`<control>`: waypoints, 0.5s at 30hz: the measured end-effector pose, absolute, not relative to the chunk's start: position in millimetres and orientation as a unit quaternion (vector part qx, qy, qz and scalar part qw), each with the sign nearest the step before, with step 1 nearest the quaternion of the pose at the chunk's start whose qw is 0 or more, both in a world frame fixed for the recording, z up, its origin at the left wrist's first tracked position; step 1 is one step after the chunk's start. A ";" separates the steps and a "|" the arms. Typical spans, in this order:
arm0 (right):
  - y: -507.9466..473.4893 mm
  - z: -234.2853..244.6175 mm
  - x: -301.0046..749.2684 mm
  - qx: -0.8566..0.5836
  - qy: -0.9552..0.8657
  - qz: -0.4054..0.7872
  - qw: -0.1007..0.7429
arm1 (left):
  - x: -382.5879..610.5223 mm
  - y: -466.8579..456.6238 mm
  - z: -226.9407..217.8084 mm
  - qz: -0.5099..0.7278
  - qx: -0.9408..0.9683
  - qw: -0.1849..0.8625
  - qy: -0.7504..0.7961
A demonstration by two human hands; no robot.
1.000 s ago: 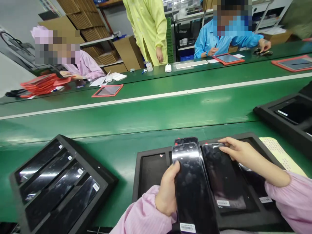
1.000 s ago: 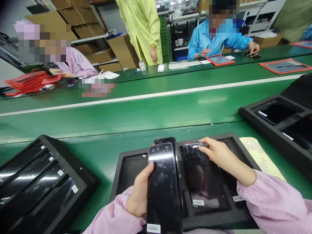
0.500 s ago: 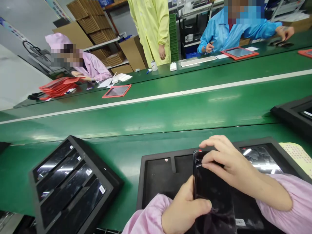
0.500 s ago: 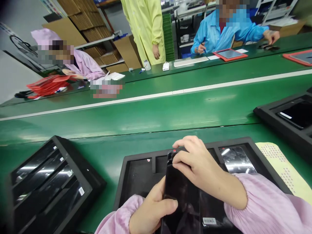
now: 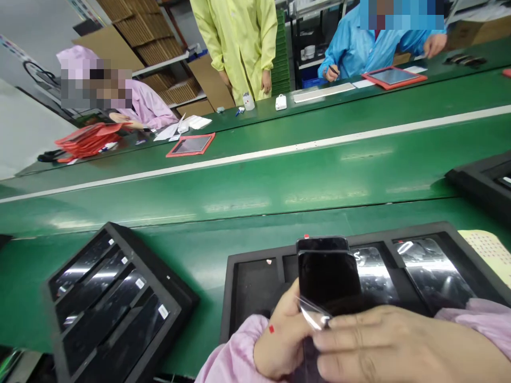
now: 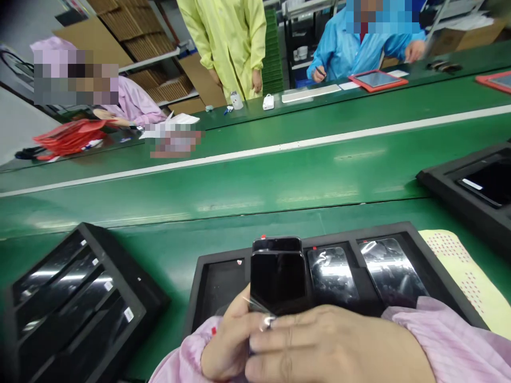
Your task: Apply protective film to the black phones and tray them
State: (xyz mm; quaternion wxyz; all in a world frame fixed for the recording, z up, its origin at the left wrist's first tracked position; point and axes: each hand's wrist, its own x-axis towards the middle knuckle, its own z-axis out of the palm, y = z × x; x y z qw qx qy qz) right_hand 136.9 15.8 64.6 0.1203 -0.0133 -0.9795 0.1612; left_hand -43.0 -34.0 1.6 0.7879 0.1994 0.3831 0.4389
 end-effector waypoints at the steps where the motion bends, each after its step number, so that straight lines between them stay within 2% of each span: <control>1: 17.3 58.5 138.0 -0.012 -0.978 0.152 0.139 | -41.8 -32.7 3.8 0.448 0.187 0.782 0.391; 3: 21.1 42.6 141.5 -0.063 -0.970 0.128 0.200 | -38.9 -29.6 6.2 0.469 0.164 0.776 0.389; 7: 36.1 14.2 146.0 -0.170 -0.940 0.124 0.269 | -34.8 -24.6 3.0 0.501 0.108 0.773 0.373; 15: 44.3 4.1 130.7 -0.290 -0.898 0.037 0.328 | -34.1 -25.7 3.3 0.497 0.106 0.776 0.373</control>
